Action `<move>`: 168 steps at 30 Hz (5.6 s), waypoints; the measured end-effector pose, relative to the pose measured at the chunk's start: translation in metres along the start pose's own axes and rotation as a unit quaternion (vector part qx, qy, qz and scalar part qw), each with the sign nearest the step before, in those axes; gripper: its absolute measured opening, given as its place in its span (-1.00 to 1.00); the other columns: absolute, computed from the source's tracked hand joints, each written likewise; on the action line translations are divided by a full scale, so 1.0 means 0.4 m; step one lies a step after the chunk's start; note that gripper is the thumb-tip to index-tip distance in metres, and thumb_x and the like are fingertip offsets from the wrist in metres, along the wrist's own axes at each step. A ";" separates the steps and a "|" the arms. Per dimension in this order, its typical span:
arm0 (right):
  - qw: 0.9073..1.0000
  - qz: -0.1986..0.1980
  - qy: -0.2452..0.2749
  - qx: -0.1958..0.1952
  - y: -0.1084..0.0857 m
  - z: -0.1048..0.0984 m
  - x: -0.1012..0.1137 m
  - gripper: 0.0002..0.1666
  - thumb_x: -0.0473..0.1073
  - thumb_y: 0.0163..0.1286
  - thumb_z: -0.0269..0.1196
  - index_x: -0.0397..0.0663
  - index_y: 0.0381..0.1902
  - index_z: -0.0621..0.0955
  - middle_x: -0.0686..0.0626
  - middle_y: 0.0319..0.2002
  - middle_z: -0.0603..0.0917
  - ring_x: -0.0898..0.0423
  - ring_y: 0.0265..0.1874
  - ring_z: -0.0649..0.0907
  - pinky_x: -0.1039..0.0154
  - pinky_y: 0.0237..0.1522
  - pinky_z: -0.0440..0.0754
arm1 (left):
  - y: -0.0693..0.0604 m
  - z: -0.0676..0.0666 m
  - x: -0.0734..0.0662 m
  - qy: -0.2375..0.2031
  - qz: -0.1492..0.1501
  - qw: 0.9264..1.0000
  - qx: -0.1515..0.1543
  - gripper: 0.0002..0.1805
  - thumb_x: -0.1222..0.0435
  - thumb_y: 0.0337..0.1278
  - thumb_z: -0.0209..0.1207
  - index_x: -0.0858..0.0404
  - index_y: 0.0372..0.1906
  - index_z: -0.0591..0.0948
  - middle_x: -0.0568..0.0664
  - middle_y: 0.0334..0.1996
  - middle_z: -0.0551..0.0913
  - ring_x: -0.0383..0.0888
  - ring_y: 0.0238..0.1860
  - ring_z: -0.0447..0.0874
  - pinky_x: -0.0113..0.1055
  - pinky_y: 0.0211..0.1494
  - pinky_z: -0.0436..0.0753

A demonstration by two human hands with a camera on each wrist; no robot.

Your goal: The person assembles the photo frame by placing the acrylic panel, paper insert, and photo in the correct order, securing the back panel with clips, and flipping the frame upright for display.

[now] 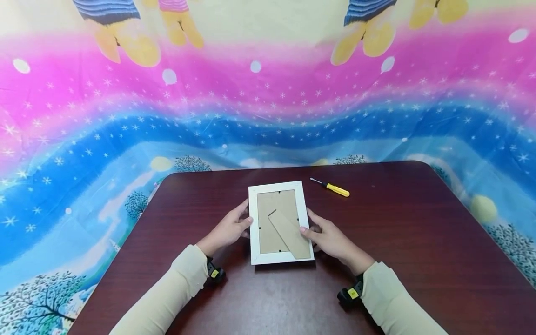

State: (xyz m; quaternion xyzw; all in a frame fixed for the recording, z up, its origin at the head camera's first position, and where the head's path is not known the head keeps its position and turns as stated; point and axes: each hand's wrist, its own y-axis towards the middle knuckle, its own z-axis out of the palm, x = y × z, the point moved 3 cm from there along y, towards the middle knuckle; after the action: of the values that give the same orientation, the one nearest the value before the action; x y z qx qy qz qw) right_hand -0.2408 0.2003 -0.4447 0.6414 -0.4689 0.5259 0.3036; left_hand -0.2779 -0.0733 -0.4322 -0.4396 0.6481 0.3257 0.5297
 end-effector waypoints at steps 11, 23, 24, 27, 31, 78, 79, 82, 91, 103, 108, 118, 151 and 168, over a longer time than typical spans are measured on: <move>0.999 0.000 0.052 -0.017 0.001 0.001 0.020 -0.09 -0.03 0.46 0.19 -0.17 0.54 -0.02 -0.31 -0.03 0.62 -0.09 -0.14 0.68 0.03 -0.23 0.70 | -0.011 -0.021 -0.005 -0.037 0.009 0.999 -0.029 -0.29 0.45 0.45 -0.04 0.10 0.56 0.00 0.24 0.25 0.39 0.07 -0.02 0.65 -0.07 -0.25 0.71; 0.995 0.000 0.097 -0.025 -0.006 0.008 0.032 -0.14 -0.11 0.42 0.25 -0.41 0.44 0.10 -0.27 -0.12 0.62 -0.05 -0.16 0.67 0.06 -0.16 0.68 | -0.018 -0.041 -0.024 -0.035 0.019 0.999 -0.034 -0.29 0.45 0.44 -0.03 0.15 0.56 -0.02 0.28 0.29 0.35 0.06 -0.01 0.63 -0.07 -0.24 0.71; 0.995 -0.002 0.099 -0.025 -0.006 0.009 0.033 -0.16 -0.13 0.41 0.26 -0.43 0.42 0.13 -0.26 -0.13 0.62 -0.04 -0.17 0.67 0.06 -0.17 0.68 | -0.017 -0.043 -0.025 -0.035 0.020 0.999 -0.033 -0.29 0.45 0.44 -0.03 0.15 0.56 -0.02 0.27 0.29 0.35 0.07 -0.02 0.63 -0.07 -0.24 0.71; 0.994 -0.011 0.108 -0.023 -0.008 0.016 0.034 -0.28 -0.18 0.40 0.26 -0.50 0.32 0.26 -0.24 -0.13 0.62 0.00 -0.20 0.68 0.06 -0.18 0.69 | -0.014 -0.046 -0.024 -0.041 0.023 0.999 -0.028 -0.29 0.46 0.44 -0.02 0.16 0.55 -0.01 0.28 0.29 0.36 0.08 -0.02 0.64 -0.07 -0.24 0.71; 0.992 -0.024 0.126 -0.017 -0.011 0.024 0.035 -0.42 -0.22 0.39 0.26 -0.57 0.18 0.36 -0.25 -0.10 0.61 0.00 -0.20 0.69 0.04 -0.18 0.69 | -0.010 -0.049 -0.021 -0.047 0.019 0.998 -0.025 -0.29 0.47 0.44 -0.03 0.19 0.55 -0.02 0.30 0.32 0.34 0.09 -0.02 0.64 -0.05 -0.23 0.70; 0.989 -0.142 0.039 0.011 -0.033 0.037 0.070 -0.63 -0.34 0.18 0.43 -0.37 -0.11 0.54 -0.26 -0.18 0.67 -0.01 -0.26 0.70 0.19 -0.17 0.68 | 0.042 -0.019 -0.044 -0.015 0.063 0.996 -0.060 -0.39 0.34 0.47 0.00 0.19 0.51 0.12 0.24 0.26 0.41 0.07 0.16 0.53 -0.01 0.10 0.58; 0.989 -0.145 0.037 0.007 -0.034 0.036 0.071 -0.63 -0.34 0.18 0.43 -0.36 -0.11 0.55 -0.25 -0.18 0.67 -0.01 -0.27 0.70 0.19 -0.17 0.68 | 0.040 -0.018 -0.049 -0.014 0.066 0.996 -0.063 -0.40 0.34 0.48 -0.01 0.18 0.51 0.13 0.22 0.25 0.41 0.06 0.15 0.53 0.00 0.11 0.57; 0.988 -0.154 0.030 -0.008 -0.036 0.032 0.077 -0.63 -0.34 0.16 0.44 -0.35 -0.12 0.56 -0.22 -0.23 0.67 0.00 -0.30 0.69 0.20 -0.20 0.69 | 0.036 -0.019 -0.066 -0.021 0.080 0.994 -0.075 -0.41 0.36 0.46 0.01 0.20 0.49 0.16 0.21 0.24 0.41 0.08 0.15 0.52 0.06 0.14 0.54; 0.985 -0.154 -0.046 -0.067 -0.038 0.024 0.102 -0.63 -0.25 0.10 0.50 -0.18 -0.21 0.57 -0.08 -0.36 0.65 0.04 -0.37 0.63 0.23 -0.34 0.65 | 0.023 -0.014 -0.114 -0.011 0.121 0.989 -0.079 -0.43 0.37 0.42 0.07 0.27 0.45 0.23 0.26 0.29 0.37 0.21 0.18 0.47 -0.08 0.13 0.57; 0.971 -0.178 -0.113 -0.114 0.001 0.034 0.116 -0.66 -0.17 0.14 0.49 -0.01 -0.18 0.58 0.03 -0.28 0.66 0.11 -0.36 0.66 0.22 -0.34 0.68 | -0.003 0.027 -0.203 0.030 0.176 0.981 -0.078 -0.47 0.37 0.42 0.07 0.40 0.40 0.27 0.33 0.27 0.40 0.21 0.16 0.50 0.05 0.17 0.51; 0.959 -0.202 -0.136 -0.147 0.031 0.039 0.117 -0.61 -0.19 0.13 0.49 -0.01 -0.10 0.60 0.04 -0.18 0.69 0.17 -0.30 0.70 0.22 -0.27 0.70 | 0.012 0.034 -0.206 0.058 0.192 0.976 -0.085 -0.45 0.23 0.43 0.09 0.28 0.42 0.30 0.19 0.29 0.43 0.02 0.15 0.54 -0.03 0.17 0.53; 0.945 -0.221 -0.144 -0.194 0.083 0.035 0.114 -0.63 -0.25 0.12 0.49 -0.05 -0.13 0.59 0.02 -0.22 0.70 0.16 -0.31 0.71 0.22 -0.30 0.71 | 0.036 0.062 -0.215 0.091 0.218 0.967 -0.093 -0.46 0.15 0.45 0.06 0.22 0.42 0.32 0.16 0.26 0.46 -0.12 0.11 0.58 -0.12 0.10 0.59; 0.919 -0.240 -0.182 -0.254 0.124 0.077 0.131 -0.68 -0.24 0.14 0.48 -0.08 -0.19 0.59 0.06 -0.35 0.63 0.19 -0.43 0.62 0.20 -0.35 0.66 | 0.097 0.115 -0.250 0.103 0.183 0.946 -0.245 -0.46 -0.01 0.24 0.25 0.11 0.25 0.50 -0.13 0.06 0.62 -0.27 0.00 0.62 -0.22 -0.01 0.64; 0.917 -0.238 -0.198 -0.251 0.137 0.093 0.119 -0.66 -0.25 0.13 0.49 -0.07 -0.21 0.55 0.06 -0.35 0.57 0.10 -0.44 0.57 0.21 -0.39 0.61 | 0.094 0.110 -0.242 0.118 0.151 0.944 -0.269 -0.55 0.03 0.26 0.25 0.05 0.17 0.48 -0.10 -0.03 0.66 -0.25 -0.08 0.65 -0.20 -0.09 0.66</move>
State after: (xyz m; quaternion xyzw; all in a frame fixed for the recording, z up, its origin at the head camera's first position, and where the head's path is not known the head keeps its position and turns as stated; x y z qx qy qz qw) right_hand -0.2766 0.1335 -0.4147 0.7280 -0.4691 0.1653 0.4717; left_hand -0.2898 0.0026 -0.3496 -0.4980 0.6530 0.5097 0.2565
